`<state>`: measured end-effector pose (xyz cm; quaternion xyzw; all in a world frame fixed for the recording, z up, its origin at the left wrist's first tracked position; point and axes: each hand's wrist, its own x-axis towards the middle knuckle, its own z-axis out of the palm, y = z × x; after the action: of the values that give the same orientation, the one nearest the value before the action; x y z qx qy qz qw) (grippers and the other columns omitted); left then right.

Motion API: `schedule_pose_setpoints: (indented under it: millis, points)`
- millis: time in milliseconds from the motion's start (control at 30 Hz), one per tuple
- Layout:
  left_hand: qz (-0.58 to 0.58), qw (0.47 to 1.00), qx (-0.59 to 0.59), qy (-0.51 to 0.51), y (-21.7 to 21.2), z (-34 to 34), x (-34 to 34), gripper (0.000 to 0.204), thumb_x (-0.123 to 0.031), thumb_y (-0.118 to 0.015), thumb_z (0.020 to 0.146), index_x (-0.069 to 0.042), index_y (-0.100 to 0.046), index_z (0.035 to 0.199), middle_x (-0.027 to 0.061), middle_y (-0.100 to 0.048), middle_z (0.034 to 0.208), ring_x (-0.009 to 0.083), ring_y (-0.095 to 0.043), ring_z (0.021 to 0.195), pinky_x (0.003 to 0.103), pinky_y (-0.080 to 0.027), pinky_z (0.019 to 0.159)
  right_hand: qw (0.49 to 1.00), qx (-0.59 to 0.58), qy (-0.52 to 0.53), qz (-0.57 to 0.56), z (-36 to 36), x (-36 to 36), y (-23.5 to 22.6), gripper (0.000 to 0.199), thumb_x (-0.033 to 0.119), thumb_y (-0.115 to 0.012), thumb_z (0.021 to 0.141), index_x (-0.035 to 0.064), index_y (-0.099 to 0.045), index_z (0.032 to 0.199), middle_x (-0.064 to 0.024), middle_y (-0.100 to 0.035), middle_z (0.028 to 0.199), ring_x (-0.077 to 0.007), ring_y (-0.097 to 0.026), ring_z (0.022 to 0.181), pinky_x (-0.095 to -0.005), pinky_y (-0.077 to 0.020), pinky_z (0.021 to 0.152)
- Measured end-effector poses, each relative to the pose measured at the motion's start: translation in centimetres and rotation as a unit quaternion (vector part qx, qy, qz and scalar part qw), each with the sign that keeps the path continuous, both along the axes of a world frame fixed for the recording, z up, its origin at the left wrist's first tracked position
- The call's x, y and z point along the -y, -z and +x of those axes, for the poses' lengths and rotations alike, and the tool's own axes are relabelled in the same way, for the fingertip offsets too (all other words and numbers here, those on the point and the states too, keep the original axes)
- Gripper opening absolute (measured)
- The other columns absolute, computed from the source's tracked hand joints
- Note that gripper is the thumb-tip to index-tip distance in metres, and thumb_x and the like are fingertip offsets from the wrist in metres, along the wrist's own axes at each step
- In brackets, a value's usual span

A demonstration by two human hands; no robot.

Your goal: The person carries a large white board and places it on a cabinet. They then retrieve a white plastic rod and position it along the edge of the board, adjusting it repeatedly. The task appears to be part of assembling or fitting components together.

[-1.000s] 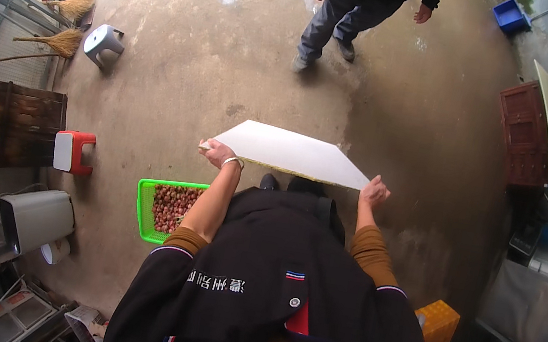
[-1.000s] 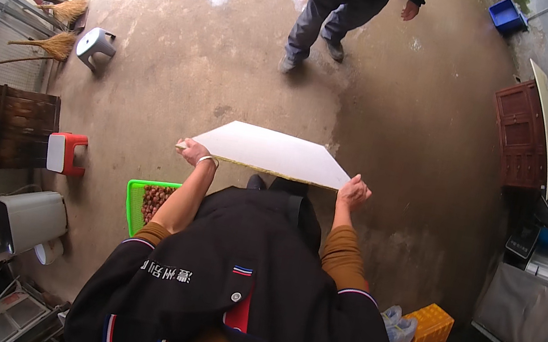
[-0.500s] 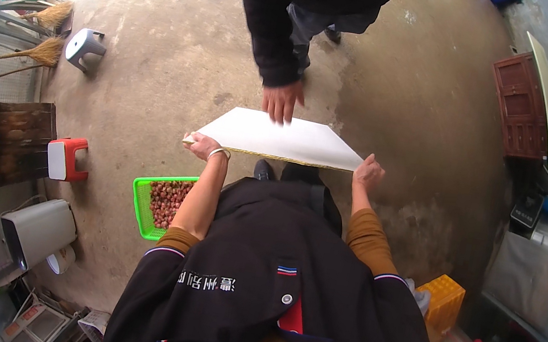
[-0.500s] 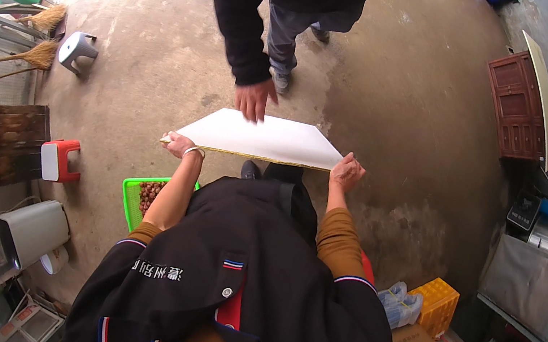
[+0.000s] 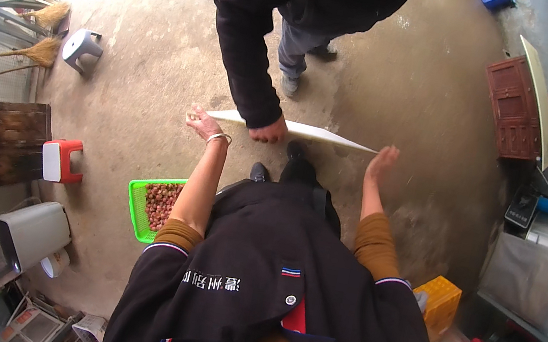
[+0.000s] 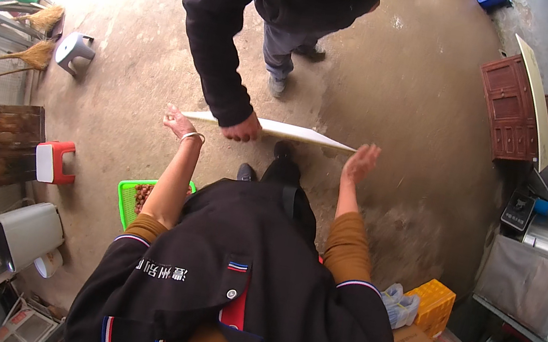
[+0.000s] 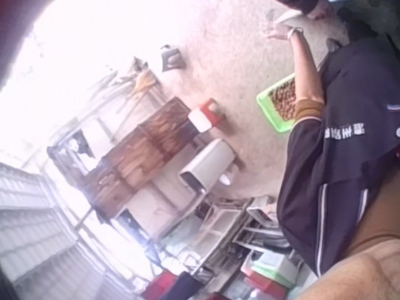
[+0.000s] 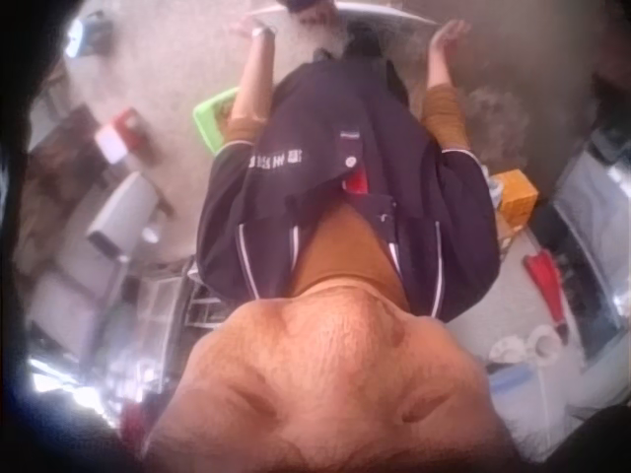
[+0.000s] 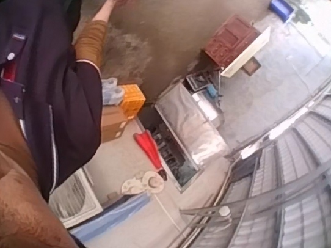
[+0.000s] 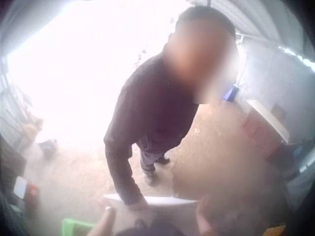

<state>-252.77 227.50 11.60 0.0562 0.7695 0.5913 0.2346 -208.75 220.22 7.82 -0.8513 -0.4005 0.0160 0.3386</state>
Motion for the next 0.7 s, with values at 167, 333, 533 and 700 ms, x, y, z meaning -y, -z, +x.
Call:
schedule_pose_setpoints:
  millis: [167, 333, 533, 700]
  points:
    - [0.067, 0.986, -0.062, 0.139, 4.2, -1.4, 3.0, 0.063, -0.041, -0.045, 0.092, 0.004, -0.030, 0.134, 0.0252, -0.039, 0.133, 0.0328, -0.041, 0.123, 0.038, -0.032, 0.101, 0.984, -0.075, 0.022, -0.161, 2.7, 7.7, 3.8, 0.035, 0.030, -0.047, 0.090, -0.0009, -0.059, 0.079, -0.0180, -0.064, 0.087, -0.0300, -0.059, 0.077, -0.0438, -0.0451, 0.069]
    - [-0.273, 0.780, -0.093, 0.555, 14.0, -7.5, 11.6, 0.052, -0.046, -0.050, 0.083, 0.004, -0.063, 0.081, 0.0236, -0.062, 0.077, 0.0296, -0.064, 0.084, 0.039, -0.046, 0.080, 0.784, -0.288, -0.071, -0.545, -1.6, 20.0, 5.8, 0.038, 0.031, -0.053, 0.082, -0.0058, -0.062, 0.087, -0.0220, -0.064, 0.076, -0.0323, -0.064, 0.070, -0.0427, -0.0483, 0.060]
    - [-0.349, 0.796, -0.065, 0.491, 17.8, -11.9, 19.6, 0.041, -0.035, -0.058, 0.083, 0.004, -0.063, 0.095, 0.0161, -0.066, 0.080, 0.0242, -0.065, 0.071, 0.035, -0.050, 0.067, 0.793, -0.198, -0.250, -0.519, -5.2, 19.1, 0.7, 0.036, 0.032, -0.053, 0.082, -0.0023, -0.063, 0.089, -0.0227, -0.063, 0.084, -0.0348, -0.063, 0.080, -0.0438, -0.0478, 0.067]
    - [-0.357, 0.824, -0.067, 0.435, 15.7, -12.3, 19.5, 0.040, -0.036, -0.057, 0.081, -0.001, -0.064, 0.099, 0.0161, -0.067, 0.079, 0.0239, -0.066, 0.068, 0.035, -0.051, 0.066, 0.824, -0.163, -0.282, -0.464, -5.4, 17.0, 1.7, 0.036, 0.033, -0.053, 0.081, 0.0007, -0.064, 0.091, -0.0234, -0.063, 0.091, -0.0368, -0.062, 0.088, -0.0447, -0.0475, 0.072]
